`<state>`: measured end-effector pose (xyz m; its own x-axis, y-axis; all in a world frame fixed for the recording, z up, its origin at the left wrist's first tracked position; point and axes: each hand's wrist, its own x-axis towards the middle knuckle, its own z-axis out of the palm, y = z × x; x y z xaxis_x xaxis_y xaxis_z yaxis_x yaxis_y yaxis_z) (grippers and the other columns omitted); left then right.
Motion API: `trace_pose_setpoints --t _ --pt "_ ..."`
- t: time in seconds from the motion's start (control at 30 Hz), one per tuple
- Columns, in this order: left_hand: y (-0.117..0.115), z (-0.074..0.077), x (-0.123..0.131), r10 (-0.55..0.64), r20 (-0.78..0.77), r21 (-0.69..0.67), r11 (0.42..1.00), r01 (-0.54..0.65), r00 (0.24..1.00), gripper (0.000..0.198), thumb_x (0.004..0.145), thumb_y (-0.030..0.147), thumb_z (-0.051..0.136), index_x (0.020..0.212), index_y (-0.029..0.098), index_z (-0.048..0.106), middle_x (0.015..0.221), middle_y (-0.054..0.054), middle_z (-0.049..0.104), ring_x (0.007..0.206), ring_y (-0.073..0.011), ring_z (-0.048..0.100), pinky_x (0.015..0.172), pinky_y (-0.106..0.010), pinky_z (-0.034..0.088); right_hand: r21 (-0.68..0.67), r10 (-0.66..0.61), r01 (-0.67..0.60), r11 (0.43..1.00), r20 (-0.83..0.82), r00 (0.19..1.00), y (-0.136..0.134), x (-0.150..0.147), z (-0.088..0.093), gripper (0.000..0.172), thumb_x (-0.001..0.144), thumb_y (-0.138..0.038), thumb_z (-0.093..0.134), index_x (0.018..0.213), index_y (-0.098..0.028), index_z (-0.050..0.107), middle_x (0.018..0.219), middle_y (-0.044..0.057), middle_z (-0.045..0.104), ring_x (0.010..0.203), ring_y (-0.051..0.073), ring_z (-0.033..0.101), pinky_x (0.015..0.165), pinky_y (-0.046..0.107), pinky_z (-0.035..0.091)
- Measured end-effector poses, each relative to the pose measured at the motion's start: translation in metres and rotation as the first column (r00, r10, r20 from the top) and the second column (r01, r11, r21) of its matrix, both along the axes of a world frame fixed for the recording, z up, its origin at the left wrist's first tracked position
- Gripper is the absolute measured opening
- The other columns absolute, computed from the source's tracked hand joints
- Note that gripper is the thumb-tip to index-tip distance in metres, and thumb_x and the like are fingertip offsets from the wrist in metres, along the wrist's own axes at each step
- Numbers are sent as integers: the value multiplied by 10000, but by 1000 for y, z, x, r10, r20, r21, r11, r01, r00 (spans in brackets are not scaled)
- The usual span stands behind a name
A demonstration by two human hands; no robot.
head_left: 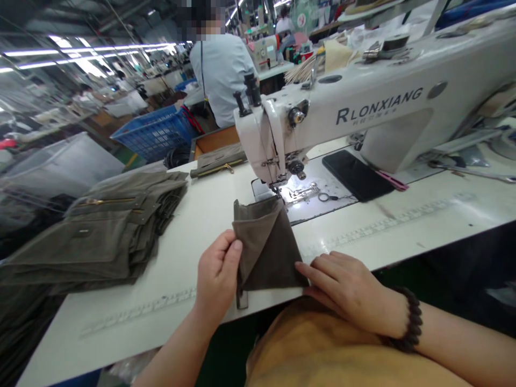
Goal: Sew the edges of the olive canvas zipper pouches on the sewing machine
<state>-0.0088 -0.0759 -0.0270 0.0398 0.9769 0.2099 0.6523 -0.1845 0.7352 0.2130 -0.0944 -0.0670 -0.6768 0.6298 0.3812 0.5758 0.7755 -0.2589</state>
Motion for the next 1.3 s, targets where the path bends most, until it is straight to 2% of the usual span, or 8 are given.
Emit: trace_pose_setpoints --t 0.1,0.3,0.47,0.7,0.87,1.03,1.2,1.3 --pt "0 1 -1 99 62 2 995 -99 993 243 863 310 373 942 159 546 826 -41 614 747 -165 566 681 -280 460 71 0 1 997 -20 1000 2 -4 -3 252 859 -169 408 1065 -81 520 730 56 535 621 150 457 562 296 378" --pt "-1 1 8 158 -81 174 975 -142 984 195 863 281 353 838 175 515 702 -17 566 682 -160 537 601 -257 434 121 14 -5 993 -77 997 2 -3 -5 235 843 -107 387 1027 -81 531 790 78 566 686 151 484 619 311 397" --pt "-5 1 11 75 -239 291 957 -3 968 157 858 189 340 782 180 477 668 -5 509 620 -134 503 555 -229 432 225 68 -24 974 -190 979 -6 2 0 175 823 -84 415 946 -83 540 779 90 576 635 139 493 557 287 408" --pt "-19 -1 27 -210 -534 305 856 418 819 139 832 106 367 893 145 485 857 -83 555 802 -165 550 709 -276 498 208 61 -13 978 -225 972 -10 7 2 217 860 -90 352 1002 -70 514 1008 142 582 935 152 539 735 245 485" --pt "-24 -6 34 -288 -534 251 844 474 795 198 825 102 392 977 123 516 900 -96 558 814 -176 543 709 -297 513 250 61 8 968 -264 962 -7 6 5 195 867 -95 359 970 -97 524 934 108 610 852 136 563 692 228 487" --pt "-25 -7 34 -334 -533 261 809 527 777 192 817 91 432 952 90 568 880 -105 571 773 -181 506 675 -319 504 74 24 1 997 -333 943 -5 6 11 119 837 -89 439 782 -122 540 678 38 587 610 112 516 550 239 425" --pt "-29 -7 35 -345 -545 236 811 535 764 195 813 77 431 945 64 573 877 -113 568 757 -183 487 658 -327 495 288 137 -52 956 -286 948 -3 5 14 103 773 -26 503 738 -113 547 686 48 599 604 129 508 520 282 369" --pt "-30 -9 35 -348 -548 242 805 542 761 200 806 74 440 957 58 570 884 -113 565 770 -184 484 684 -327 497 315 151 -62 947 -268 952 -2 5 15 101 765 -20 512 732 -105 557 680 58 600 619 140 519 519 288 366"
